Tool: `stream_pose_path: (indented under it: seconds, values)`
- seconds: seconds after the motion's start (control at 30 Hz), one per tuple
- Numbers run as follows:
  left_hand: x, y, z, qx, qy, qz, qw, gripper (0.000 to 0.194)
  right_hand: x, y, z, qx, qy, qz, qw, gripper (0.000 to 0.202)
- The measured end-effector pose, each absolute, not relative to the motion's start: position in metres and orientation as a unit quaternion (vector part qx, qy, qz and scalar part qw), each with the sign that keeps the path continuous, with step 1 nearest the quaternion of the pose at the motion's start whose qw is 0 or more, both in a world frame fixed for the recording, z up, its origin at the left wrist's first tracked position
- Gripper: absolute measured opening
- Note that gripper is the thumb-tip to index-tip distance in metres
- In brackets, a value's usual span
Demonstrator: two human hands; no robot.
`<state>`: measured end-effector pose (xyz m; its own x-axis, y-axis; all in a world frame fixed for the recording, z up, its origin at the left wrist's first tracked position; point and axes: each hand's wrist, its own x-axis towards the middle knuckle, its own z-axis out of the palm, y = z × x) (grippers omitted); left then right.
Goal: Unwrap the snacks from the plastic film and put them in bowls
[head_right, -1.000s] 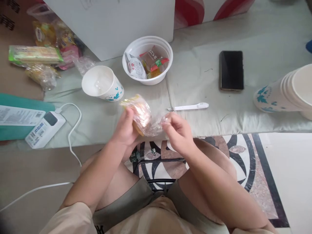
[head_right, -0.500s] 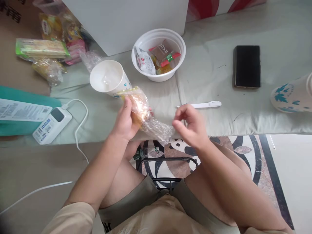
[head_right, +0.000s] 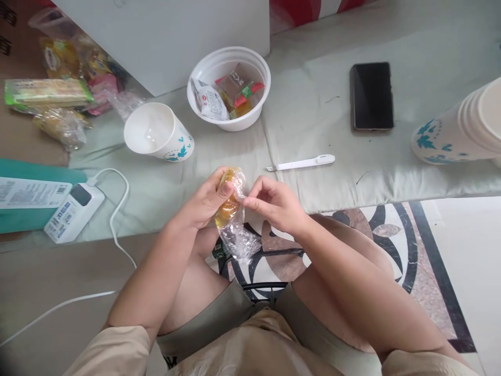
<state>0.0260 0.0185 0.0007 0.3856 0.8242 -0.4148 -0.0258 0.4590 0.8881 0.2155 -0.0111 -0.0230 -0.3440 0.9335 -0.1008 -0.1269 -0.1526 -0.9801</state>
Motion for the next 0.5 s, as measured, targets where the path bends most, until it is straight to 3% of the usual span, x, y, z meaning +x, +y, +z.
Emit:
stream_pose_path:
  seconds: [0.37, 0.5]
  values:
    - [-0.002, 0.028, 0.010, 0.390, 0.396, 0.046, 0.830, 0.051, 0.233, 0.009, -0.021, -0.529, -0.367, 0.589, 0.487, 0.034]
    - [0.003, 0.029, -0.005, 0.353, 0.430, 0.155, 0.816, 0.056, 0.229, 0.010, -0.026, -0.518, -0.387, 0.499, 0.577, 0.024]
